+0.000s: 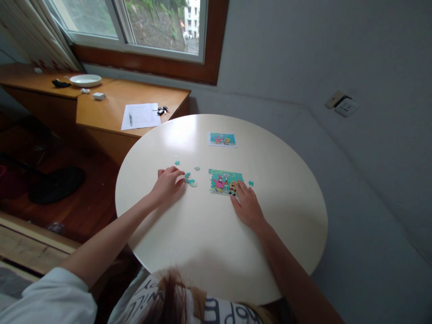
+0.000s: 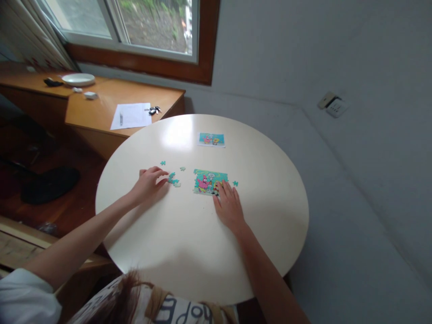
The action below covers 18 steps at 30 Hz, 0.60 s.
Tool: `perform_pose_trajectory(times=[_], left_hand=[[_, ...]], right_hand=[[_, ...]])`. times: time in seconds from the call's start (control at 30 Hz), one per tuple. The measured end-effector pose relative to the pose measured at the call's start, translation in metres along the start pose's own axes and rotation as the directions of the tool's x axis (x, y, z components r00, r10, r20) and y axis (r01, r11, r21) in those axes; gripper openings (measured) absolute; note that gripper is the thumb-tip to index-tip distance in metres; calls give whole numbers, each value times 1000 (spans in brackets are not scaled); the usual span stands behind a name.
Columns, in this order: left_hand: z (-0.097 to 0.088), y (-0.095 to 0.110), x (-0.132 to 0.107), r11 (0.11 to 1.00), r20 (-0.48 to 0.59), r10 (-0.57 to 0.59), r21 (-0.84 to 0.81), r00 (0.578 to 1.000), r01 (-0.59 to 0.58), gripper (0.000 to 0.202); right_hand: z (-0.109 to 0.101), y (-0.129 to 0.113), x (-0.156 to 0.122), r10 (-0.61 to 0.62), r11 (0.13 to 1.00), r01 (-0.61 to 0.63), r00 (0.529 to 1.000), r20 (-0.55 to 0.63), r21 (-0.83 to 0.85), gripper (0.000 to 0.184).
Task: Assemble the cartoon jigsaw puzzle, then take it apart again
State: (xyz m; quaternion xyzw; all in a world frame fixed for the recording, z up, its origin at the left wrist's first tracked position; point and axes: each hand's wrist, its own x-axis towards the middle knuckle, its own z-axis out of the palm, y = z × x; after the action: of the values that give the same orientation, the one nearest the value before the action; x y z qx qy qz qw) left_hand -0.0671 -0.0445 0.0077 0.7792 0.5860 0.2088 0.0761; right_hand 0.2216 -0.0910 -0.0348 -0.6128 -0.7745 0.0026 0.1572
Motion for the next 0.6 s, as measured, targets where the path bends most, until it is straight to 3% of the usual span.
perform_pose_trajectory(times=[0.23,0.6], left_hand=[[10,10,33,984,114,-149,115,982,136,12],[14,7,38,987,139,-142,95,980,130,5]], right_hand=[[-1,0,0,-3,1000,3,1000,-8,14,51],[-3,-1,1,-3,1000,3,1000,-4,26,50]])
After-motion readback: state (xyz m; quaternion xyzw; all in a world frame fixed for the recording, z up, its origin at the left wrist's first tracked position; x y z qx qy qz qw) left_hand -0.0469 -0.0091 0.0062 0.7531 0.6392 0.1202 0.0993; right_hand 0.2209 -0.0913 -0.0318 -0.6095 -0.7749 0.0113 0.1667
